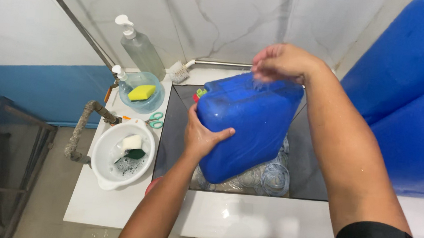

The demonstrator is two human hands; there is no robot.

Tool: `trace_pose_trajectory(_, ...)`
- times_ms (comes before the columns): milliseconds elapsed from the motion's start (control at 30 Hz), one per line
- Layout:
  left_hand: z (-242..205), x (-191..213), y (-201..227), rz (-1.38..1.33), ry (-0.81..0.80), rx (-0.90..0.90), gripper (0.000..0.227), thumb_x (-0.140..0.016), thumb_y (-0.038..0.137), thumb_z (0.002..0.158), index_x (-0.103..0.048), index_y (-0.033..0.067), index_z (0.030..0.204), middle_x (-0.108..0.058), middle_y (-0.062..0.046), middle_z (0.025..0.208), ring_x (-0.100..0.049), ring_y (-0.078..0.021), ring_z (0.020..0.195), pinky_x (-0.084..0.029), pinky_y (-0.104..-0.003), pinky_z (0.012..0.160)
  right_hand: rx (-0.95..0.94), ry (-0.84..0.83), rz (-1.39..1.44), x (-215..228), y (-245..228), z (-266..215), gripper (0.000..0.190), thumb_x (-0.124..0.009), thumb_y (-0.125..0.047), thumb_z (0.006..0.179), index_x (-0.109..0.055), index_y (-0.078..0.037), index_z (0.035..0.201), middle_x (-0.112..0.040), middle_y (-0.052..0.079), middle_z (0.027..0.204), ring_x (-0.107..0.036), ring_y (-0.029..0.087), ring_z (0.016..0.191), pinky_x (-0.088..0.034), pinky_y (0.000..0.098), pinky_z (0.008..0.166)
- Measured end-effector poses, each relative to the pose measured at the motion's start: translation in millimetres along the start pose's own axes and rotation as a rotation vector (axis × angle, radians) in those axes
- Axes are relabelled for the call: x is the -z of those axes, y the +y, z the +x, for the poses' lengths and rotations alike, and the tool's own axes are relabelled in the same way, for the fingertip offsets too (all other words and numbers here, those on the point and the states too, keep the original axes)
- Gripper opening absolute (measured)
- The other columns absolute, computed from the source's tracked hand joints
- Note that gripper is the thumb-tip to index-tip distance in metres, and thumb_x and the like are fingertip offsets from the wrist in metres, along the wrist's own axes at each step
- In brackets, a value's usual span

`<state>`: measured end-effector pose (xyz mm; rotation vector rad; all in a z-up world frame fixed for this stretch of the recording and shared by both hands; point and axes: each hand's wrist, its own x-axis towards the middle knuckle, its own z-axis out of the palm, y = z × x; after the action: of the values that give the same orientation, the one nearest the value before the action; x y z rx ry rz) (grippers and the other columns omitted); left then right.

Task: The person washes a blue plastic container under running water, scrubs it with a brush, rinses it, and dries it with a cloth. They then use a heat gun to apply a label to the container and wipe it down again.

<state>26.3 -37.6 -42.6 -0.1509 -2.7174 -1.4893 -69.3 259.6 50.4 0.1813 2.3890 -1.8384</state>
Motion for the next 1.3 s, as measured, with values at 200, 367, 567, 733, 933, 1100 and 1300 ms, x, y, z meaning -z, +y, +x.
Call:
trace_pose_trajectory(200,-42.9,-19.0,-30.3,-0.039,-0.032,-0.07,0.129,-0.1,0.048,0.046,-0.033,0.004,0.147,-0.055,-0.024,0.136,-0.058,-0.0371,0.125,-0.048,-0.044,0.104,-0.025,0.054,-0.163,-5.4,14.3,13.7,0.024,-0.068,-0.015,0.094,-0.065,-0.002,0.114,-0.072,0.011,0.098,-0.069,0.019,0.084,-0.059,0.0327,0.074)
trace_pose_trajectory(367,-54.3,-37.9,-57.5,-0.028,-0.112,-0.13,0.125,-0.1,0.051,0.044,-0.04,0.005,0.143,-0.058,-0.021,0.135,-0.06,-0.0361,0.125,-0.048,-0.043,0.105,-0.014,0.248,-0.467,-32.1,47.2,39.6,0.031,-0.067,-0.022,0.093,-0.065,-0.004,0.118,-0.072,0.012,0.105,-0.068,0.025,0.091,-0.056,0.0376,0.075)
trace_pose_trajectory(567,-53.4,-49.7,-77.7,-0.053,-0.152,-0.235,0.123,-0.099,0.054,0.047,-0.042,0.0024,0.144,-0.059,-0.022,0.135,-0.058,-0.0402,0.125,-0.048,-0.048,0.107,0.182,-0.123,-0.926,-118.7,70.7,72.0,0.039,-0.069,-0.032,0.089,-0.07,-0.006,0.118,-0.075,0.017,0.11,-0.071,0.033,0.1,-0.055,0.0433,0.09)
trace_pose_trajectory(733,-49.7,-56.6,-93.0,-0.016,-0.218,-0.243,0.126,-0.096,0.056,0.048,-0.039,0.001,0.146,-0.054,-0.023,0.139,-0.055,-0.043,0.125,-0.046,-0.05,0.108,0.256,-0.41,-1.068,-203.6,46.4,83.9,0.039,-0.068,-0.035,0.09,-0.07,-0.009,0.119,-0.074,0.018,0.111,-0.069,0.036,0.104,-0.054,0.0451,0.092)
trace_pose_trajectory(933,-53.2,-53.2,-102.3,-0.009,-0.209,-0.261,0.126,-0.093,0.061,0.046,-0.04,0.0029,0.145,-0.053,-0.021,0.14,-0.053,-0.0416,0.133,-0.033,-0.064,0.115,0.296,-0.421,-1.075,-214.8,43.6,83.5,0.04,-0.067,-0.035,0.092,-0.068,-0.008,0.123,-0.073,0.017,0.117,-0.068,0.037,0.107,-0.053,0.0452,0.094)
trace_pose_trajectory(1100,-73.7,-54.1,-96.9,0.03,-0.293,-0.413,0.121,-0.093,0.06,0.05,-0.041,0.0047,0.144,-0.05,-0.019,0.143,-0.049,-0.0392,0.135,-0.029,-0.071,0.116,0.143,-0.432,-1.194,-162.4,62.2,73.5,0.045,-0.065,-0.04,0.093,-0.068,-0.009,0.126,-0.073,0.017,0.119,-0.068,0.037,0.11,-0.052,0.0456,0.097)
trace_pose_trajectory(1300,-67.0,-62.6,-104.1,0.043,-0.567,-0.412,0.117,-0.095,0.051,0.05,-0.042,0.0054,0.144,-0.048,-0.019,0.144,-0.046,-0.0385,0.138,-0.029,-0.07,0.113,-0.097,-0.449,-1.204,-95.5,104.3,33.6,0.061,-0.054,-0.055,0.095,-0.062,-0.012,0.138,-0.07,0.019,0.129,-0.065,0.038,0.12,-0.05,0.0467,0.104)
